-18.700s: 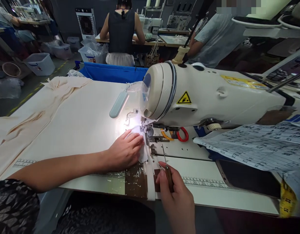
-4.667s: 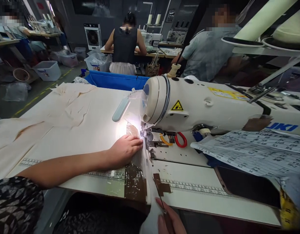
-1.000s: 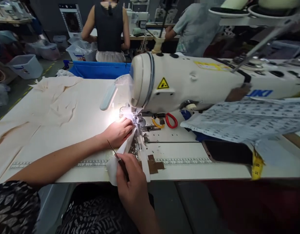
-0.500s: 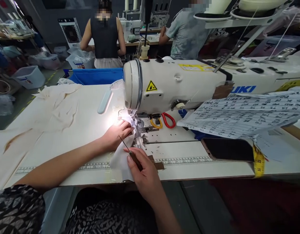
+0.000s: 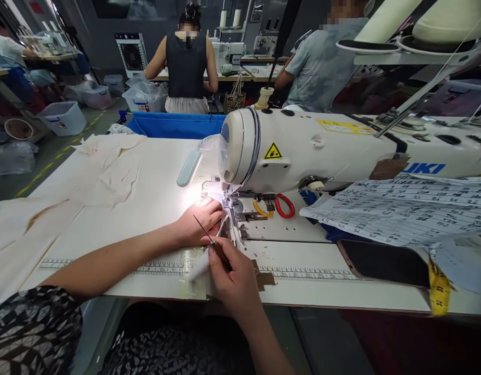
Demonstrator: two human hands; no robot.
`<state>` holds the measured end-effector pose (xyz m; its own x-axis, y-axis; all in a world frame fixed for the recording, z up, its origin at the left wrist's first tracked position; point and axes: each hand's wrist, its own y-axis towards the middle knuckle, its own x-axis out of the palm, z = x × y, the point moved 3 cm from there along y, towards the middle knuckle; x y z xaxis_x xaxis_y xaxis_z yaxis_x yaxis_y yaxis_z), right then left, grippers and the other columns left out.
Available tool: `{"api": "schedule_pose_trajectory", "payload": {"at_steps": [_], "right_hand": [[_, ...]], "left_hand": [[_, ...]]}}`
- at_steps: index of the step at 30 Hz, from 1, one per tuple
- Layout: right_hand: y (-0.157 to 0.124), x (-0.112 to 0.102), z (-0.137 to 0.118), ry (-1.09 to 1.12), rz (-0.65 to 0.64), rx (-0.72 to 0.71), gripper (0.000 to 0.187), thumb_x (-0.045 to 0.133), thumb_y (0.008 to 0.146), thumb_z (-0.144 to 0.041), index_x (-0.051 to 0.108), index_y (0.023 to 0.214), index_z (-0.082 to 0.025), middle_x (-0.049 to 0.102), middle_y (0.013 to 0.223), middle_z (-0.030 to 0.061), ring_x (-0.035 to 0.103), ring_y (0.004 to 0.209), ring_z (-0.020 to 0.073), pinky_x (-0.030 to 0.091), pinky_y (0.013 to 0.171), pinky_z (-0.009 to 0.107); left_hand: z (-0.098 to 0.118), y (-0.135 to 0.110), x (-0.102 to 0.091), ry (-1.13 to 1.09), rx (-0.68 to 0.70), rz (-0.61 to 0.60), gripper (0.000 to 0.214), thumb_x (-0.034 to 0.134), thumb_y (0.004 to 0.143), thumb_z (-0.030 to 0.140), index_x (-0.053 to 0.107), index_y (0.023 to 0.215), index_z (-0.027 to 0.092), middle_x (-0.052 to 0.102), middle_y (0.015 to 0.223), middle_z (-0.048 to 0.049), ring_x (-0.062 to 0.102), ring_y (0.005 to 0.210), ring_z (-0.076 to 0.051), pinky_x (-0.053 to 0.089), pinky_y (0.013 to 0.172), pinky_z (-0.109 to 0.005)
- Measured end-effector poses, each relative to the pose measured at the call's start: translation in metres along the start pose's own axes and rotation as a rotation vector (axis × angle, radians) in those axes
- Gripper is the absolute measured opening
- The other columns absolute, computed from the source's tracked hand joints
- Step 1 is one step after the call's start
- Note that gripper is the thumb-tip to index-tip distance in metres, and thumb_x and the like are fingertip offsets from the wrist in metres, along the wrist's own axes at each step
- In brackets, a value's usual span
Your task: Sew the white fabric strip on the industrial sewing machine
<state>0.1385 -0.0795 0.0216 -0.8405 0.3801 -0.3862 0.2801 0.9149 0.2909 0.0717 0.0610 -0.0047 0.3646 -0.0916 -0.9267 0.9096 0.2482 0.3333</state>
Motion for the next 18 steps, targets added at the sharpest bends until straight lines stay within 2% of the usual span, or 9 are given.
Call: {"api": "schedule_pose_trajectory", "payload": {"at_steps": [5,9,12,15,18], "right_hand": [[-0.003,0.000,-0.021,-0.006,0.064,-0.147,0.024,0.044,0.096,-0.020,0.062,0.112,-0.024,0.072,0.094,0.0005,0.069,0.081,0.0154,0.055,0.071,0.026],[-0.006,0.001,-0.034,-0.051,0.061,-0.269,0.030,0.041,0.095,-0.014,0.058,0.118,-0.023,0.072,0.096,0.0029,0.070,0.085,0.0165,0.056,0.072,0.028],[-0.015,-0.003,-0.035,-0.091,0.061,-0.325,0.030,0.040,0.095,-0.013,0.056,0.118,-0.020,0.070,0.091,0.0042,0.069,0.080,0.0172,0.055,0.067,0.028],[-0.028,-0.009,-0.024,-0.128,0.069,-0.310,0.030,0.039,0.096,-0.013,0.054,0.121,-0.020,0.071,0.092,0.0044,0.070,0.079,0.0172,0.055,0.068,0.027],[-0.038,-0.015,0.000,-0.228,0.164,-0.160,0.026,0.040,0.101,-0.020,0.056,0.121,-0.022,0.074,0.099,0.0050,0.072,0.084,0.0194,0.055,0.070,0.028]], "left_hand": [[0.001,0.007,-0.001,0.051,-0.063,-0.045,0.028,0.052,0.095,0.027,0.061,0.116,0.011,0.061,0.107,-0.0130,0.058,0.098,-0.027,0.050,0.083,-0.037],[0.003,0.019,-0.003,0.114,-0.197,-0.127,0.020,0.046,0.099,0.026,0.062,0.097,0.013,0.061,0.095,-0.0123,0.058,0.092,-0.027,0.050,0.073,-0.034],[0.002,0.021,-0.008,0.029,-0.224,-0.065,0.021,0.044,0.099,0.023,0.062,0.091,0.016,0.063,0.096,-0.0109,0.059,0.090,-0.025,0.051,0.073,-0.034],[-0.003,0.018,-0.010,-0.098,-0.279,0.032,0.020,0.045,0.097,0.023,0.064,0.091,0.018,0.066,0.098,-0.0073,0.061,0.089,-0.022,0.052,0.076,-0.033],[-0.011,0.014,-0.005,-0.327,-0.356,0.084,0.016,0.053,0.092,0.028,0.065,0.088,0.019,0.068,0.095,-0.0053,0.062,0.085,-0.020,0.052,0.077,-0.032]]}}
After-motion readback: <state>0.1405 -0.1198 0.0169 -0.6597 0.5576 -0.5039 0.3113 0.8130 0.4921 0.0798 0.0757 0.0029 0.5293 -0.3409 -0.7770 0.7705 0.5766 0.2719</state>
